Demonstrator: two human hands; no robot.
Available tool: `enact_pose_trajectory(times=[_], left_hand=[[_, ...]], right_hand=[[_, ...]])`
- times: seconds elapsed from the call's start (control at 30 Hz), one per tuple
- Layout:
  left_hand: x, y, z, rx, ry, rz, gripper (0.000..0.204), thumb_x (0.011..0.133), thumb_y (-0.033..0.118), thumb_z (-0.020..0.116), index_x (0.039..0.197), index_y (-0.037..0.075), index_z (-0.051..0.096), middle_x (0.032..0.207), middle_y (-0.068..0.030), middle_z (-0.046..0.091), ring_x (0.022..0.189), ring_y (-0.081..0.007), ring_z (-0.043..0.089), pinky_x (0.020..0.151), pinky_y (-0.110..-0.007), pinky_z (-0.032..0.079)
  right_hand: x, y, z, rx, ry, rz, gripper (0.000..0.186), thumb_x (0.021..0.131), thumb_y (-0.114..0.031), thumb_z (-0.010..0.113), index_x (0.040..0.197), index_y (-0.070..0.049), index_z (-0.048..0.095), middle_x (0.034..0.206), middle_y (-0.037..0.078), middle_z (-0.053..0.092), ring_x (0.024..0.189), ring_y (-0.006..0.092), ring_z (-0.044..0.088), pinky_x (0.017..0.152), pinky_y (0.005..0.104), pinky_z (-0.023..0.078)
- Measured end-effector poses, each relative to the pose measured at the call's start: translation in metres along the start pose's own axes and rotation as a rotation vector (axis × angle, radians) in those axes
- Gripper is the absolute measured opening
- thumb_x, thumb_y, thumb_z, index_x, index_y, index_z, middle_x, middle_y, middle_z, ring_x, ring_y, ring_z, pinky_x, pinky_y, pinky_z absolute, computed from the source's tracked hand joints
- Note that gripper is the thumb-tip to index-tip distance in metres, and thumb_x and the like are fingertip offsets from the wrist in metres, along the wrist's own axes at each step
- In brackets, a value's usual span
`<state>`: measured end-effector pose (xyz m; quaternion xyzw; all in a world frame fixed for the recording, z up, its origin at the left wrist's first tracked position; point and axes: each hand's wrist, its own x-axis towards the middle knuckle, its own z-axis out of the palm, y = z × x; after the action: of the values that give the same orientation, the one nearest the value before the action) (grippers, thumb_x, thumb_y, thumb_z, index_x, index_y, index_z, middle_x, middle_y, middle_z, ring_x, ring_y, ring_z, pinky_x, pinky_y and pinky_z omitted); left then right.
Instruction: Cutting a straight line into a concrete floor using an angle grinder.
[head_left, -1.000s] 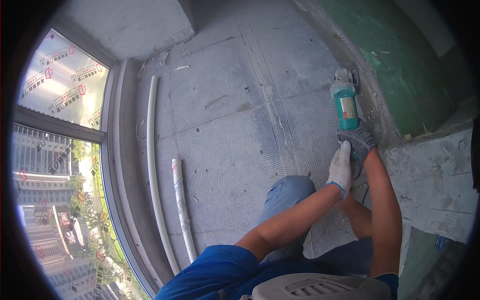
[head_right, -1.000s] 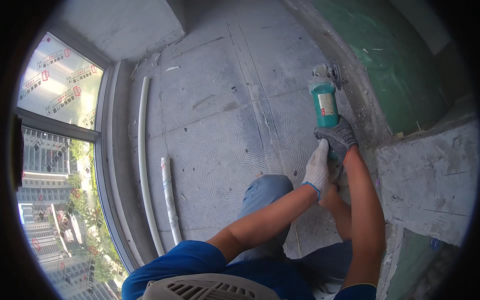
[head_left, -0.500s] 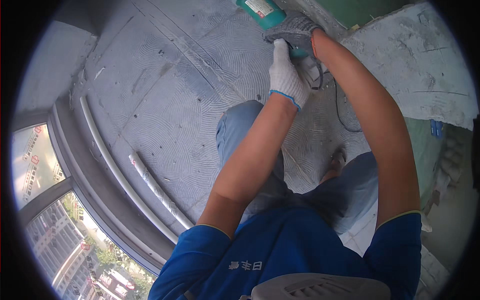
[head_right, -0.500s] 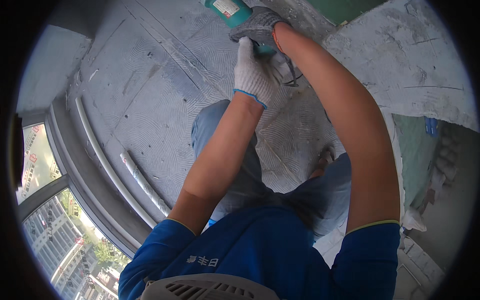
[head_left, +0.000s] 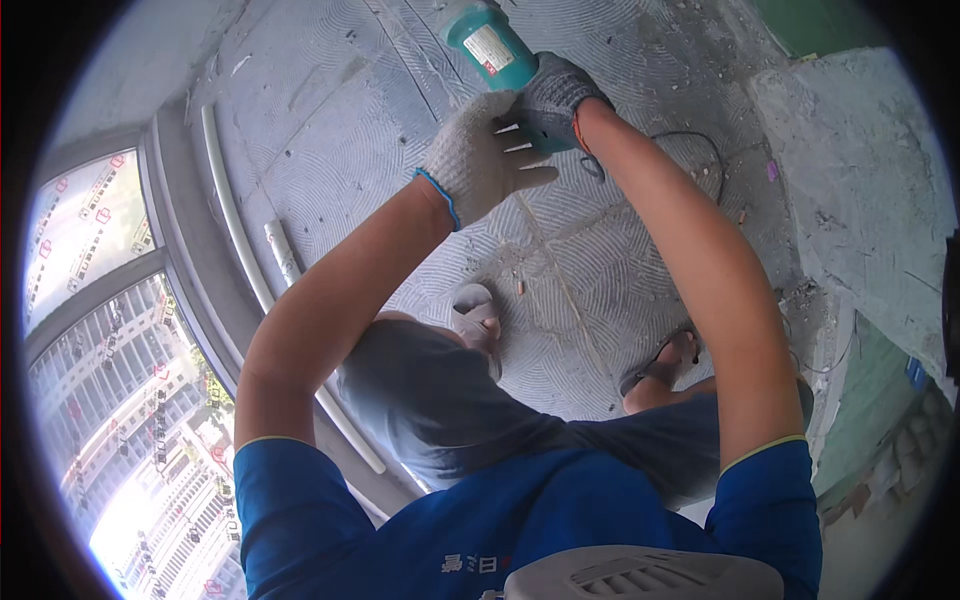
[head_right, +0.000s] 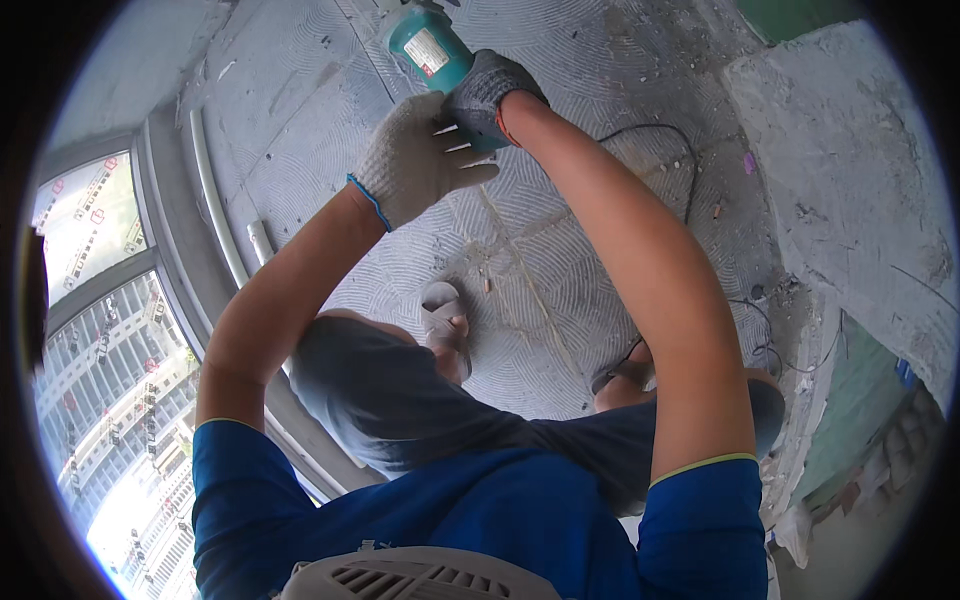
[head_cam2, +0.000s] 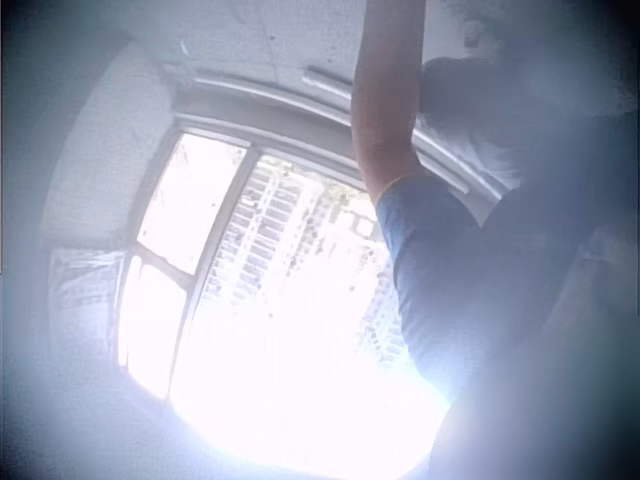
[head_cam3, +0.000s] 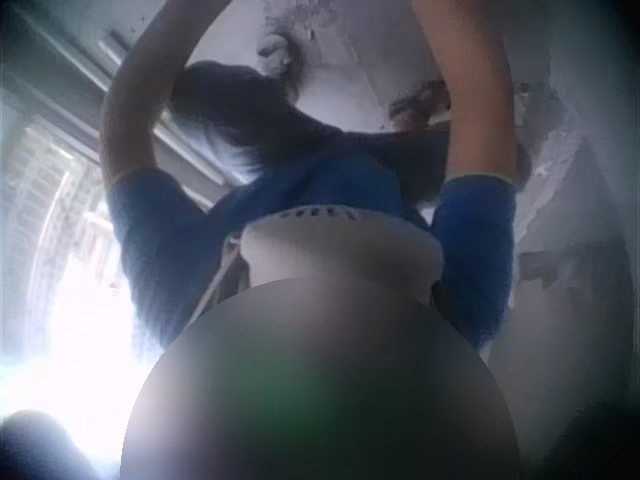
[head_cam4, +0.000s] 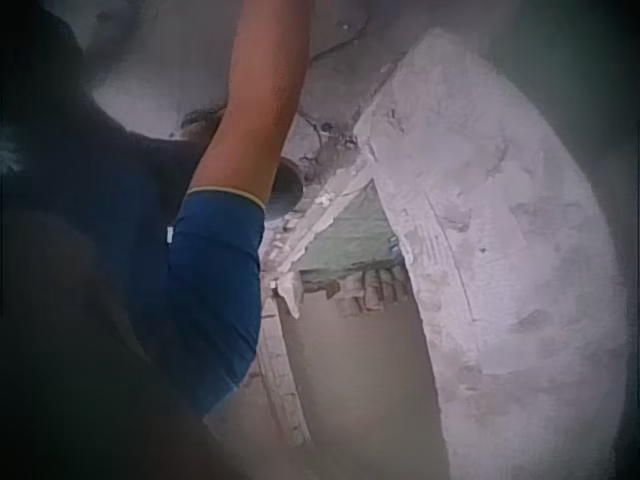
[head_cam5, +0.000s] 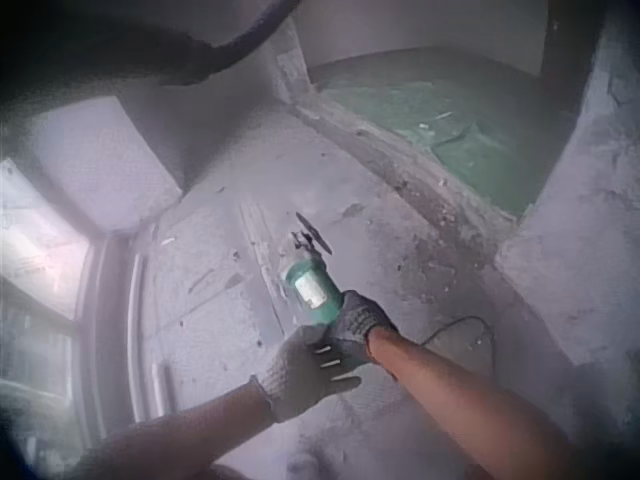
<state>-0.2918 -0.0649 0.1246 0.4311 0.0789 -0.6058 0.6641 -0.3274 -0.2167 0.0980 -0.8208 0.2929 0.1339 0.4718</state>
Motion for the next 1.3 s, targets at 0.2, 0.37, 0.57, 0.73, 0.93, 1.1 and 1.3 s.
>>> enact_pose_trajectory(times=[0.2,0.37,0.57,0.73,0.93,1.1,1.3], left_hand=[[0.022,-0.024,0.019,0.026,0.215,0.066,0.063,0.09,0.044,0.063,0.135,0.007,0.038,0.128,-0.0132,0.055,0.116,-0.0289,0.058,0.101,-0.058,0.043],[0.031,-0.035,-0.003,-0.262,0.114,0.213,0.042,0.088,0.034,0.07,0.119,0.01,0.054,0.112,-0.0089,0.063,0.102,-0.026,0.063,0.094,-0.047,0.05],[-0.011,-0.062,-0.015,-0.332,0.173,0.347,0.051,0.083,0.041,0.07,0.113,0.004,0.054,0.107,-0.0134,0.063,0.108,-0.0327,0.06,0.099,-0.05,0.046],[-0.025,-0.04,-0.008,-0.436,0.079,0.57,0.046,0.079,0.038,0.069,0.102,0.0,0.056,0.101,-0.0158,0.062,0.103,-0.0337,0.059,0.095,-0.054,0.046],[-0.064,0.045,-0.007,-0.501,0.274,0.732,0.041,0.065,0.02,0.067,0.095,-0.003,0.053,0.091,-0.0158,0.057,0.091,-0.0306,0.057,0.088,-0.047,0.05],[-0.045,0.092,-0.039,-0.549,0.244,0.718,0.048,0.063,0.021,0.064,0.101,-0.008,0.056,0.092,-0.0188,0.06,0.089,-0.0344,0.061,0.087,-0.048,0.053],[0.035,0.053,-0.023,-0.572,0.176,0.611,0.05,0.066,0.025,0.065,0.103,-0.007,0.057,0.097,-0.0191,0.06,0.092,-0.0344,0.06,0.089,-0.047,0.052]], right_hand=[[-0.026,-0.004,-0.005,-0.192,-0.036,-0.007,0.066,0.074,-0.04,0.074,0.126,-0.007,0.049,0.118,0.017,0.064,0.109,0.0343,0.063,0.093,0.0429,0.049],[-0.051,-0.014,0.011,-0.302,-0.016,-0.006,0.061,0.077,-0.036,0.071,0.125,-0.007,0.048,0.118,0.017,0.062,0.108,0.0328,0.063,0.092,0.0444,0.05],[-0.101,0.032,0.036,-0.185,0.052,-0.54,0.089,0.075,-0.034,0.074,0.146,-0.006,0.027,0.12,0.017,0.059,0.099,0.0348,0.065,0.085,0.0419,0.053],[-0.094,0.117,-0.023,-0.072,-0.653,-0.354,0.061,0.078,-0.032,0.07,0.131,-0.006,0.054,0.103,0.015,0.069,0.075,0.0218,0.068,0.073,0.0381,0.057],[-0.13,0.252,-0.139,-0.723,-0.161,-0.247,0.039,0.083,-0.029,0.057,0.112,-0.006,0.065,0.102,0.017,0.069,0.093,0.0372,0.066,0.081,0.046,0.051],[-0.299,0.402,-0.211,-0.038,-0.028,0.406,0.027,0.087,-0.022,0.064,0.11,-0.008,0.065,0.094,0.012,0.068,0.083,0.0237,0.067,0.076,0.0378,0.052],[-0.489,0.483,-0.194,-0.378,0.432,0.611,0.031,0.081,-0.015,0.064,0.112,-0.009,0.064,0.105,0.012,0.068,0.1,0.0312,0.064,0.088,0.037,0.05]])
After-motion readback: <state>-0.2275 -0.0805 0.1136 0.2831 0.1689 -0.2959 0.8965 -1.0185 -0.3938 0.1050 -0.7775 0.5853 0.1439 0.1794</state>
